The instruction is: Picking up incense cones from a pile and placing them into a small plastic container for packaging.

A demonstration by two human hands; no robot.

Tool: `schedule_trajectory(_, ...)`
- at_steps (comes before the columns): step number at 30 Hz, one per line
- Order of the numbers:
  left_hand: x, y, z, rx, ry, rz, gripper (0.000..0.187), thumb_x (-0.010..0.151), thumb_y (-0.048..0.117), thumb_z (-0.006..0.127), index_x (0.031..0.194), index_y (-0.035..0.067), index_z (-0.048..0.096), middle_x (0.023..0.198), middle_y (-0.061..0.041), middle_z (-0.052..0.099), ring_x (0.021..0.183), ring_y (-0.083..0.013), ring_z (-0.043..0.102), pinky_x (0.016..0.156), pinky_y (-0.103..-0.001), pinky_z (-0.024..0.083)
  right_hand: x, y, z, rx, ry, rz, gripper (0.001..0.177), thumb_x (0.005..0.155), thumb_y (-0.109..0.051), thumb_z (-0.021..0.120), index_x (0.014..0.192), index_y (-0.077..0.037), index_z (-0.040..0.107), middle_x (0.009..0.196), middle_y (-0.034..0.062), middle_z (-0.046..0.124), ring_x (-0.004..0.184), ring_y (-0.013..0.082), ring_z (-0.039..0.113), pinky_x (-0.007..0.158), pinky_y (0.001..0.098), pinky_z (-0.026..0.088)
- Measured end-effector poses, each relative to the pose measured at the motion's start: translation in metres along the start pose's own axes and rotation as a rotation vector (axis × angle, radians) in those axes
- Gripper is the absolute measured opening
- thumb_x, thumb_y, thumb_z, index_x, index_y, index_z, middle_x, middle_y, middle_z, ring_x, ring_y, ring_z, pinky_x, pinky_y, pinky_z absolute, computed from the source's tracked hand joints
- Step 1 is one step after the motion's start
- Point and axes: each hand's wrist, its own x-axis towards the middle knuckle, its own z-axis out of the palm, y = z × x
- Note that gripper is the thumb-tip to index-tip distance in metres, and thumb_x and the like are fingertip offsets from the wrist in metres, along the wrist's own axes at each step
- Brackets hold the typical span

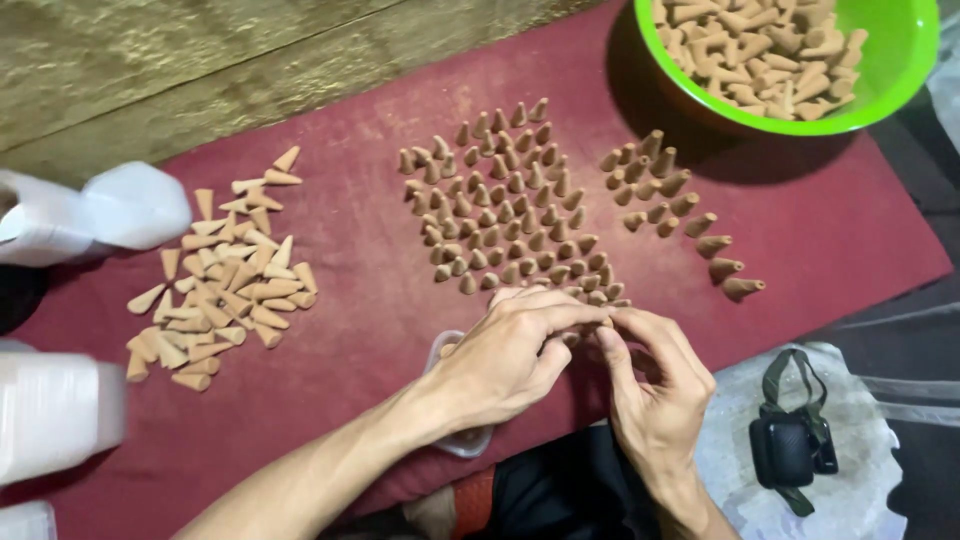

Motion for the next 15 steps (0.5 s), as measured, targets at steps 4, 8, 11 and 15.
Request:
schedule_trajectory(4,-0.035,0.004,-0.032,-0.069,0.011,0.007,0.052,0.085,-0.001,0.045,0.132,0.007,0.066,0.123,-0.012,0.073,0.114,-0.0275,0.067,0.107,-0.041,0.044,-0.006,-0.016,0.014,0.066,-0.102,-0.040,0.013,0.096,-0.007,0.071,0.106,0.000,0.072,0.103,0.0154,0.071,0.092,0.0199,0.072,0.085,0.0268,0.061)
schedule_trajectory(8,-0.068,-0.003,-0.048,0.040,0.003,-0.007,0.055,0.082,0.002,0.048,0.134,0.009,0.064,0.126,-0.007,0.070,0.118,-0.0236,0.061,0.105,-0.039,0.039,-0.013,-0.027,0.030,0.155,-0.222,-0.029,0.014,0.092,-0.006,0.072,0.104,0.000,0.070,0.101,0.0133,0.072,0.090,0.0178,0.072,0.083,0.0250,0.062)
schedule_trajectory(11,-0.084,-0.004,-0.057,0.107,0.029,0.005,0.052,0.081,0.003,0.053,0.132,0.010,0.064,0.124,-0.005,0.070,0.115,-0.0237,0.060,0.103,-0.040,0.040,-0.013,-0.034,0.037,0.181,-0.278,-0.036,0.015,0.088,-0.005,0.076,0.101,0.000,0.071,0.098,0.0123,0.073,0.088,0.0168,0.071,0.080,0.0242,0.060)
schedule_trajectory(15,-0.103,-0.009,-0.061,0.255,0.045,0.046,0.042,0.086,0.007,0.054,0.126,0.008,0.067,0.126,-0.005,0.066,0.120,-0.0254,0.053,0.102,-0.043,0.037,-0.011,-0.045,0.039,0.097,-0.375,-0.128,0.017,0.086,-0.005,0.078,0.103,-0.003,0.077,0.106,0.0117,0.072,0.101,0.0195,0.071,0.095,0.0280,0.059)
